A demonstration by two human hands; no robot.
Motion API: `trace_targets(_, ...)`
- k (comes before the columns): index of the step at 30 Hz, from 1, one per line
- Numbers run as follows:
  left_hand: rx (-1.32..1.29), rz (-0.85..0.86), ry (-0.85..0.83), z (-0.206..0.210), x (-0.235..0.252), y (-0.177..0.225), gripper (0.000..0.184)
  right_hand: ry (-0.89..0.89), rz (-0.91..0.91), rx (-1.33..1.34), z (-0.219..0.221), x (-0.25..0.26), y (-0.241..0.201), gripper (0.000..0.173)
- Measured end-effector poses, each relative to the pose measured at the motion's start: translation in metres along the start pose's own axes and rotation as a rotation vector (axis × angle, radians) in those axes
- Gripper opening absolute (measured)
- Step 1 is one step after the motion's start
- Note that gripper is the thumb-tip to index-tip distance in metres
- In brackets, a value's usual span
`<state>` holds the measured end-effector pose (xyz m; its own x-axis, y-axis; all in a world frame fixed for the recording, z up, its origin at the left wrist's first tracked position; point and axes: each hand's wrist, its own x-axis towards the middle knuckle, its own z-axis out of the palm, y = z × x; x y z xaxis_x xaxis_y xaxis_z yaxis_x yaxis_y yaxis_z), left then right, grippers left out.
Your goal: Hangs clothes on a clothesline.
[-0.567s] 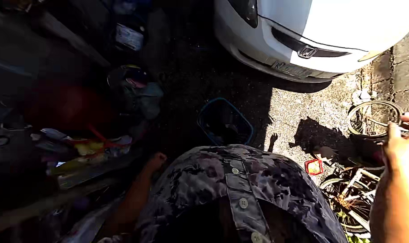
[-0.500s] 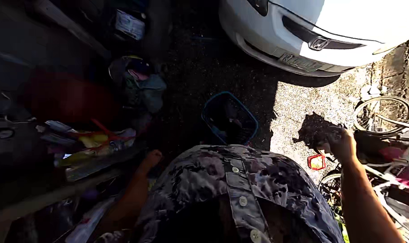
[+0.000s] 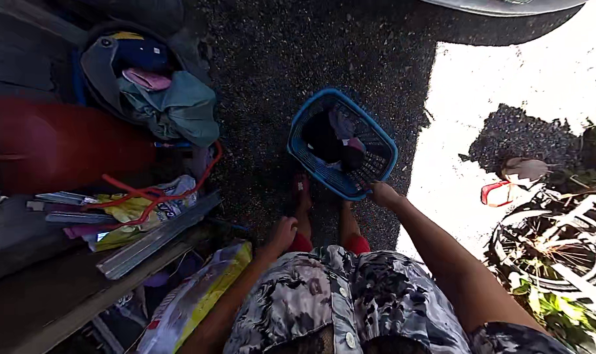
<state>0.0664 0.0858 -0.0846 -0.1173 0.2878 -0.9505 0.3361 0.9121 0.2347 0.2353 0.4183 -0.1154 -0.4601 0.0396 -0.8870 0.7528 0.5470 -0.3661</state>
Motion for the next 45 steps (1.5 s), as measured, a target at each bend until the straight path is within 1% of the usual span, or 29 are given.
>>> trace_targets(2,0.065,0.091,-0.076,0.034,0.019,0.019,0.039,-0.056,0.037,-0.020,-0.001,0.041,0.012,0.038)
trace_targets(4,0.188,0.163,-0.082,0.057,0.032,0.020,0.043,-0.086,0.076,-0.038,0.002,0.084,0.027,0.040)
trace_targets(6,0.234,0.182,-0.013,0.074,0.039,0.007,0.046,-0.085,0.100,-0.045,0.007,0.123,0.038,0.038)
trace_targets(8,0.226,0.168,0.069,0.092,0.043,-0.009,0.045,-0.044,0.105,-0.048,0.018,0.161,0.049,0.038)
trace_targets(9,0.223,0.178,0.134,0.102,0.044,-0.017,0.044,-0.069,0.142,-0.054,0.018,0.173,0.046,0.041)
trace_targets(10,0.221,0.186,0.196,0.109,0.046,-0.021,0.043,-0.164,0.207,-0.077,0.008,0.180,0.035,0.047)
trace_targets(11,0.220,0.223,0.294,0.115,0.048,-0.025,0.040,-0.272,0.265,-0.103,-0.004,0.187,0.023,0.051)
trace_targets(12,0.233,0.264,0.399,0.119,0.050,-0.029,0.037,-0.215,0.251,-0.125,0.004,0.199,0.027,0.049)
trace_targets(14,0.258,0.322,0.522,0.124,0.054,-0.036,0.034,-0.068,0.232,-0.148,0.031,0.226,0.045,0.044)
trace_targets(15,0.266,0.326,0.538,0.125,0.057,-0.041,0.034,-0.034,0.240,-0.168,0.041,0.239,0.051,0.045)
trace_targets(17,0.283,0.333,0.546,0.127,0.062,-0.053,0.032,-0.020,0.267,-0.235,0.055,0.258,0.058,0.055)
trace_targets(19,0.317,0.364,0.580,0.129,0.067,-0.062,0.030,-0.011,0.300,-0.278,0.065,0.271,0.067,0.058)
trace_targets(22,0.318,0.380,0.578,0.119,0.067,-0.066,0.029,0.059,0.349,-0.238,0.076,0.282,0.074,0.052)
trace_targets(24,0.302,0.387,0.575,0.114,0.065,-0.065,0.028,0.127,0.339,-0.095,0.071,0.272,0.067,0.046)
trace_targets(26,0.283,0.412,0.574,0.111,0.067,-0.067,0.027,0.167,0.316,0.083,0.055,0.252,0.059,0.043)
trace_targets(28,0.217,0.405,0.492,0.100,0.063,-0.060,0.028,0.266,0.227,0.259,0.045,0.225,0.056,0.035)
trace_targets(30,0.190,0.363,0.387,0.086,0.059,-0.054,0.033,0.316,0.132,0.427,0.030,0.190,0.043,0.031)
trace_targets(32,0.161,0.285,0.257,0.070,0.052,-0.046,0.039,0.338,0.068,0.577,0.018,0.149,0.021,0.030)
trace_targets(35,0.054,0.271,0.199,0.045,0.046,-0.035,0.049,0.356,-0.060,0.719,0.005,0.080,-0.024,0.030)
trace_targets(37,-0.036,0.350,0.248,0.017,0.037,-0.015,0.057,0.345,-0.152,0.760,-0.003,0.031,-0.061,0.030)
trace_targets(40,-0.120,0.437,0.308,-0.042,0.016,0.029,0.069,0.312,-0.298,0.787,-0.003,-0.030,-0.119,0.030)
trace_targets(42,-0.095,0.460,0.313,-0.078,0.003,0.053,0.066,0.298,-0.422,0.796,0.000,-0.057,-0.155,0.030)
trace_targets(44,-0.125,0.508,0.386,-0.099,-0.006,0.067,0.056,0.291,-0.507,0.807,0.000,-0.072,-0.179,0.030)
trace_targets(45,-0.182,0.503,0.416,-0.106,-0.011,0.073,0.052,0.294,-0.521,0.809,0.000,-0.078,-0.186,0.029)
